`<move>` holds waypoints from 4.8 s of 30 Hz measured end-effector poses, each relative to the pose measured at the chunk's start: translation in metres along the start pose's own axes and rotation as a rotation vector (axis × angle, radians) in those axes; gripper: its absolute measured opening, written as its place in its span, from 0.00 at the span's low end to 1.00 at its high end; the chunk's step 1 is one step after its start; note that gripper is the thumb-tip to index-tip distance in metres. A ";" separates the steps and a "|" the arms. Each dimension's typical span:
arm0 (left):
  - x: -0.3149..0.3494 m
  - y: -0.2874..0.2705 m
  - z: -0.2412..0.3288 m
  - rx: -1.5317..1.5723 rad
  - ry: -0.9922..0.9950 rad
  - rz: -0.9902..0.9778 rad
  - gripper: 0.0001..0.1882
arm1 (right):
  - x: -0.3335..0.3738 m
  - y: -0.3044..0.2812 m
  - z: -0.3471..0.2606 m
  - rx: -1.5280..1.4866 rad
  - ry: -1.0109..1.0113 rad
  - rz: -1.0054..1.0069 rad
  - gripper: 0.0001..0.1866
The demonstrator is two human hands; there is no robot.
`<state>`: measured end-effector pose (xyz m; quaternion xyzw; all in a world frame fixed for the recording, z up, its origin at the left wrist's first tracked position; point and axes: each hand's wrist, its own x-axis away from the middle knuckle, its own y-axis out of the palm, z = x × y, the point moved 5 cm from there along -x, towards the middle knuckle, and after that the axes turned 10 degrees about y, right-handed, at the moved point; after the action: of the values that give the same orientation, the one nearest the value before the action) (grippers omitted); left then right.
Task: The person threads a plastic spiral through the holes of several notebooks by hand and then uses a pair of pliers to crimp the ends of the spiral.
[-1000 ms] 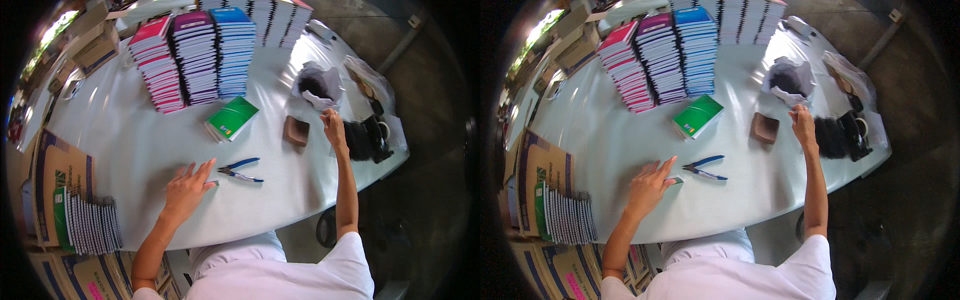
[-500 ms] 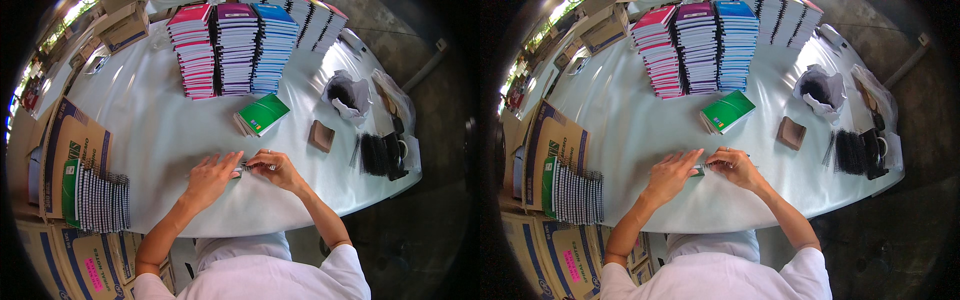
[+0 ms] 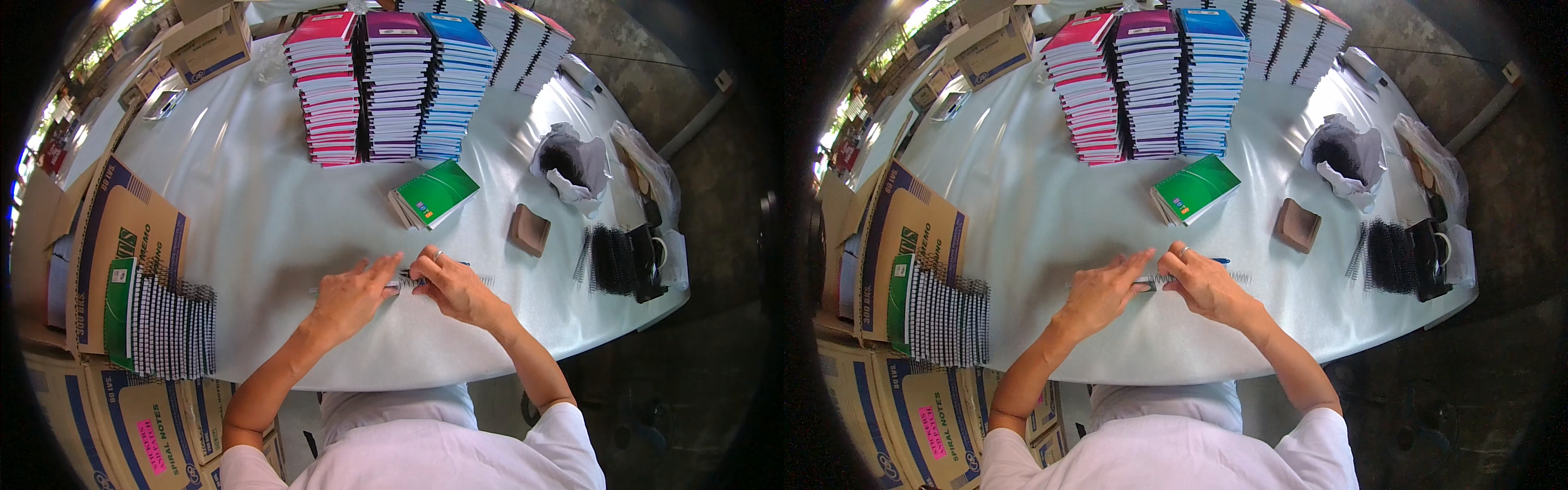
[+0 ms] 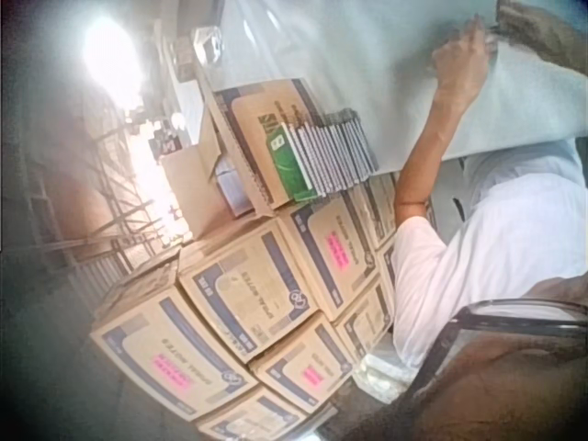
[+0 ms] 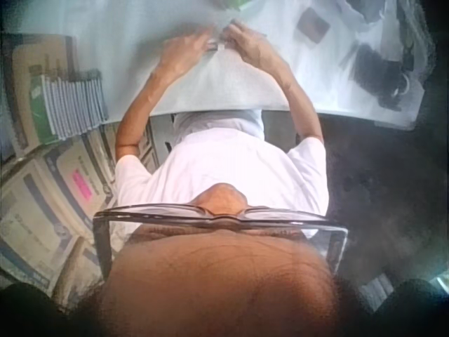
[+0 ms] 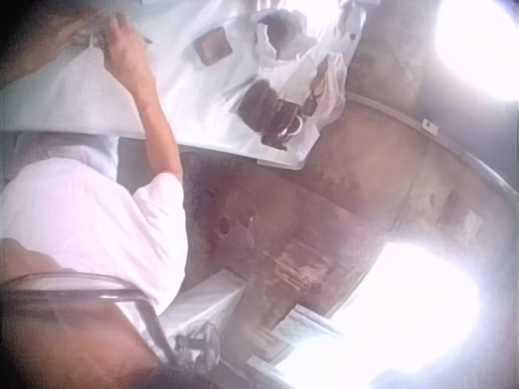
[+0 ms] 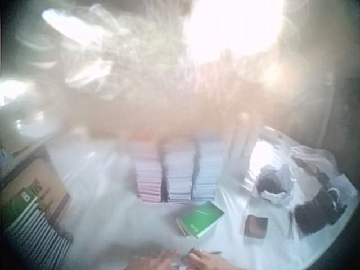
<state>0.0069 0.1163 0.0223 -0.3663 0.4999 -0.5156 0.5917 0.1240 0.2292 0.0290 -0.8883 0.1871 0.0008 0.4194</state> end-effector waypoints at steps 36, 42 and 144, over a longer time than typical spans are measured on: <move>0.030 -0.006 -0.052 -0.008 -0.146 -0.121 0.50 | -0.054 0.012 0.028 -0.534 0.108 -0.574 0.27; 0.028 -0.007 -0.055 0.020 -0.154 -0.103 0.52 | -0.059 0.017 0.020 -0.584 0.101 -0.562 0.29; 0.084 -0.087 -0.011 -0.314 -0.262 0.374 0.41 | -0.028 0.021 -0.079 -0.424 -0.013 -0.388 0.13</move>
<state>-0.0281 0.0181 0.0841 -0.4183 0.5519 -0.2618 0.6723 0.0783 0.1677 0.0689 -0.9753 0.0064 -0.0348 0.2179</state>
